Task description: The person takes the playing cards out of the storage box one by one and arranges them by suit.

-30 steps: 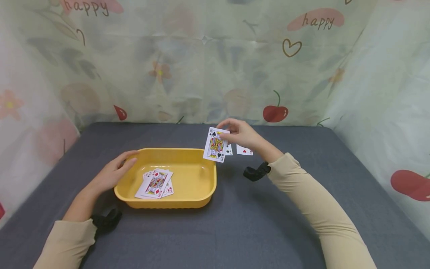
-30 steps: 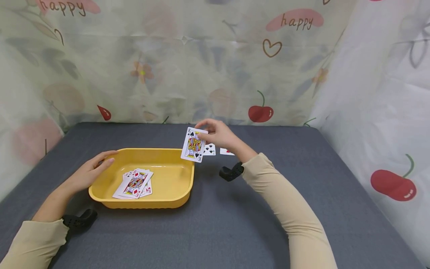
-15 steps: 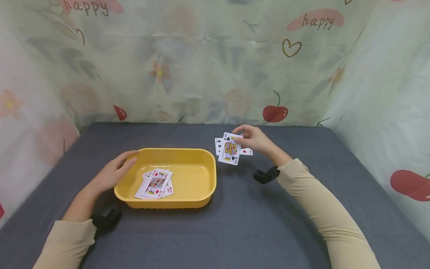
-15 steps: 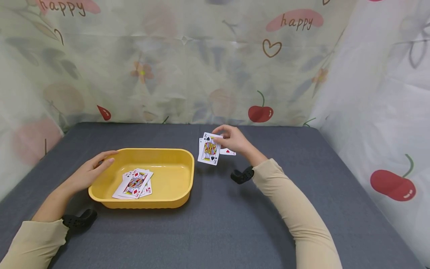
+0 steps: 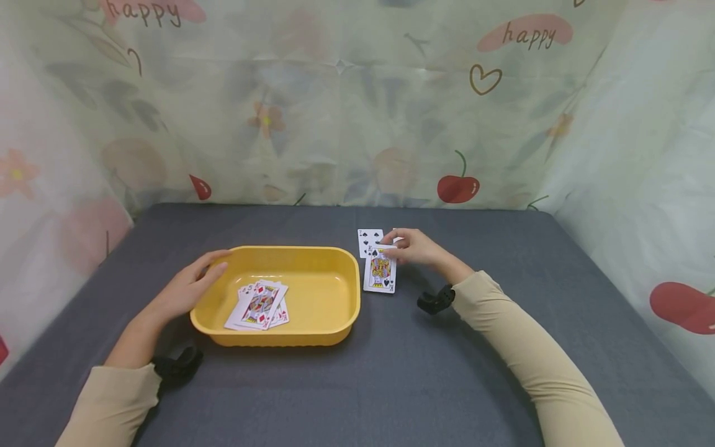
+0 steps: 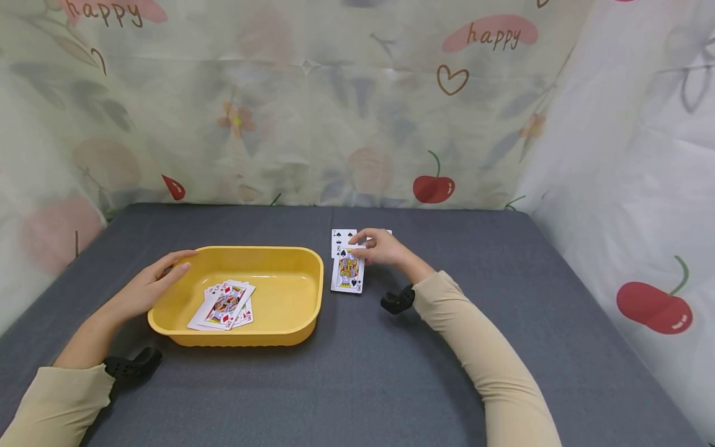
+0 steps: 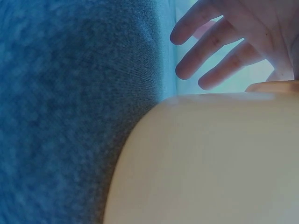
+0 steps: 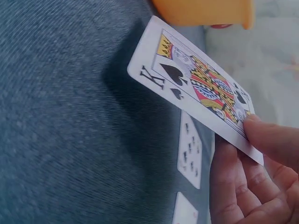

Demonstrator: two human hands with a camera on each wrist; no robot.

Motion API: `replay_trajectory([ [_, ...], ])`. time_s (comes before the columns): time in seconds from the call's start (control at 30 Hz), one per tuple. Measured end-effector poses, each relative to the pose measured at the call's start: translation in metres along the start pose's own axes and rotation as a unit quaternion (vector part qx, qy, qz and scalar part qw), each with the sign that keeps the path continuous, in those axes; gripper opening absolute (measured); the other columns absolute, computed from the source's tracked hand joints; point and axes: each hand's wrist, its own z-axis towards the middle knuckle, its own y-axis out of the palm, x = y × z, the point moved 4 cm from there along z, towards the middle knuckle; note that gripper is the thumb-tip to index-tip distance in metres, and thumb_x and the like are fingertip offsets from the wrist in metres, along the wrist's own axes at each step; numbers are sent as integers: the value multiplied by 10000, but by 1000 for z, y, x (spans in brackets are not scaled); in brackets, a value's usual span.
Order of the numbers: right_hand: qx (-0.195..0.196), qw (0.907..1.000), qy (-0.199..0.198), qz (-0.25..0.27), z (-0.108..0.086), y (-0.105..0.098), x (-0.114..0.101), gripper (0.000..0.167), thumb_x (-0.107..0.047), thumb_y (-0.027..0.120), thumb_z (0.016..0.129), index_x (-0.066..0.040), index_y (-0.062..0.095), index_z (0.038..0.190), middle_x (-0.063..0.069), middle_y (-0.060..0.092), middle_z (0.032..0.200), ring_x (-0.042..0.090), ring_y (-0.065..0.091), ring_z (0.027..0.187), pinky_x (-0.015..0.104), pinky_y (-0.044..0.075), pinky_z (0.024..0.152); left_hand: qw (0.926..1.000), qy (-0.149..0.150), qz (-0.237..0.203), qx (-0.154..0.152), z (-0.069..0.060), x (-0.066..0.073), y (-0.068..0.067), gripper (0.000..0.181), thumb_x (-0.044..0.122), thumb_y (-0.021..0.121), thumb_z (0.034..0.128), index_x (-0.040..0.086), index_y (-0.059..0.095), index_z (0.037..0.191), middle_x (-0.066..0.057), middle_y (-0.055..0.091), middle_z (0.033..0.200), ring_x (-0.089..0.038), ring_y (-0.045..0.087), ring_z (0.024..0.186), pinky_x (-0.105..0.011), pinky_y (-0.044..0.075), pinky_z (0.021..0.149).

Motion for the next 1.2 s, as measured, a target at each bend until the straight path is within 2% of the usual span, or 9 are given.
replay_trajectory([
  [0.13, -193, 9998, 1, 15, 3, 7, 3, 304, -116, 648, 868, -20, 579, 1148, 174, 695, 1000, 84, 602, 725, 238, 503, 672, 10000, 2, -10, 1, 0, 0, 0, 577, 432, 339, 999, 67, 296, 1443, -263, 281, 1480, -450, 357, 1292, -607, 321, 1024],
  [0.27, -235, 9997, -2, -73, 5, 11, 5, 304, -112, 662, 855, -11, 591, 1132, 148, 700, 942, 82, 582, 697, 215, 487, 654, 10000, -17, -4, -8, 0, 0, 0, 584, 438, 336, 998, 67, 291, 1446, -263, 272, 1485, -454, 348, 1299, -610, 316, 1027],
  [0.43, -150, 9983, -109, -547, 7, 12, 5, 294, -137, 668, 847, -30, 611, 1115, 104, 680, 875, 95, 549, 681, 212, 461, 650, 10000, -21, -28, -18, 1, 0, 0, 585, 437, 336, 998, 66, 287, 1448, -261, 268, 1488, -454, 346, 1300, -610, 318, 1026],
  [0.63, 5, 9959, -258, -863, 9, 12, 5, 278, -141, 671, 849, -21, 615, 1093, 160, 692, 989, 166, 611, 817, 258, 480, 744, 10000, -10, -45, -13, 1, 0, 0, 583, 437, 336, 998, 71, 288, 1449, -259, 268, 1489, -454, 358, 1292, -603, 336, 1015],
  [0.83, 389, 9965, -222, -702, 8, 6, 2, 293, -153, 658, 863, -6, 607, 1111, 174, 655, 1091, 269, 614, 1018, 380, 501, 872, 10000, -31, -57, -12, 1, 0, 1, 587, 444, 337, 996, 72, 290, 1448, -257, 267, 1490, -452, 359, 1293, -601, 337, 1016],
  [1.1, 382, 9977, -271, -493, 5, 0, -9, 316, -199, 645, 877, -39, 609, 1147, 134, 638, 1065, 238, 595, 979, 340, 502, 831, 10000, 25, -45, 28, 0, 2, 0, 563, 416, 348, 1001, 68, 305, 1441, -259, 290, 1477, -441, 389, 1272, -581, 365, 999],
  [1.2, 253, 9984, -402, -304, 1, 1, -22, 333, -210, 633, 886, -39, 593, 1168, 126, 635, 1041, 272, 592, 966, 385, 505, 849, 10000, 24, -34, 27, -1, 2, 1, 562, 412, 347, 1002, 66, 303, 1442, -261, 289, 1476, -441, 391, 1269, -582, 367, 997],
])
